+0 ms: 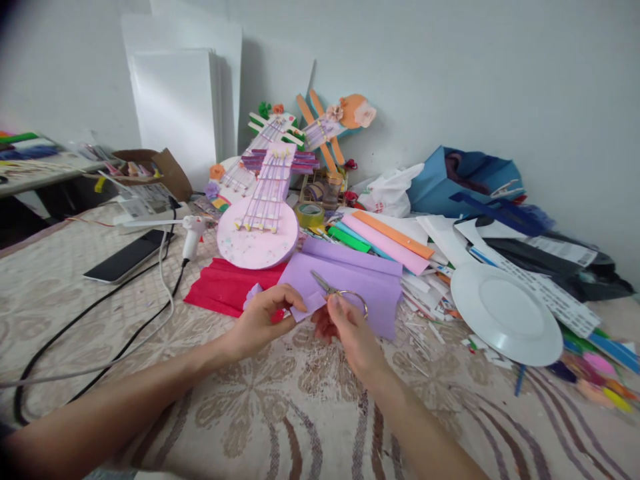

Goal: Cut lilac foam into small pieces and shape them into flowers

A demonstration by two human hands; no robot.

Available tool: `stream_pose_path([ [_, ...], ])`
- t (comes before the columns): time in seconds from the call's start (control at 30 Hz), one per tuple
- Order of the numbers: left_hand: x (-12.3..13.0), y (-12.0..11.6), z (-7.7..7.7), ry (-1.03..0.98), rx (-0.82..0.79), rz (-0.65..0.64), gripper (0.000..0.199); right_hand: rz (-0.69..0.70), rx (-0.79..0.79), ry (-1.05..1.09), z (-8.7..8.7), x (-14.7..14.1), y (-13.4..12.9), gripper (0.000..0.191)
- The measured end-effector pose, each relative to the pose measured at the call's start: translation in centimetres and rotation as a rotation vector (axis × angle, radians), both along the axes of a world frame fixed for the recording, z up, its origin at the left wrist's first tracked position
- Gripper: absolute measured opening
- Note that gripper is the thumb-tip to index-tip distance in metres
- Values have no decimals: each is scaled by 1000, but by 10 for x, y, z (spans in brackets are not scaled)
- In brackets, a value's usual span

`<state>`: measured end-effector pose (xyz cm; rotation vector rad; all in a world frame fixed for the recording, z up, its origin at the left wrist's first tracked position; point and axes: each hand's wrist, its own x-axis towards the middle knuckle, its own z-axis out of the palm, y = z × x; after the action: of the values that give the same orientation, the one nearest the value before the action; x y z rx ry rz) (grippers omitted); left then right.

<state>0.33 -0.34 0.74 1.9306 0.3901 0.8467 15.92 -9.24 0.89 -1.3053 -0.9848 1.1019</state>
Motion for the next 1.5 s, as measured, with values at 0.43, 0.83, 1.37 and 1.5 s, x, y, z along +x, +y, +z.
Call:
stream_pose_path([
  [0.43, 1, -5, 4, 37, -222, -17, 14, -32, 61, -109, 2, -12, -4, 16],
  [0.83, 3, -7, -3, -34, -328, 13, 20, 25, 45, -153, 5, -17, -6, 17],
  [1.37, 1, -6, 1, 64, -307, -18, 22, -29, 85, -189, 3, -16, -6, 17],
  [1.5, 0, -4, 0, 89, -337, -36, 25, -40, 72, -201, 4, -15, -6, 16],
])
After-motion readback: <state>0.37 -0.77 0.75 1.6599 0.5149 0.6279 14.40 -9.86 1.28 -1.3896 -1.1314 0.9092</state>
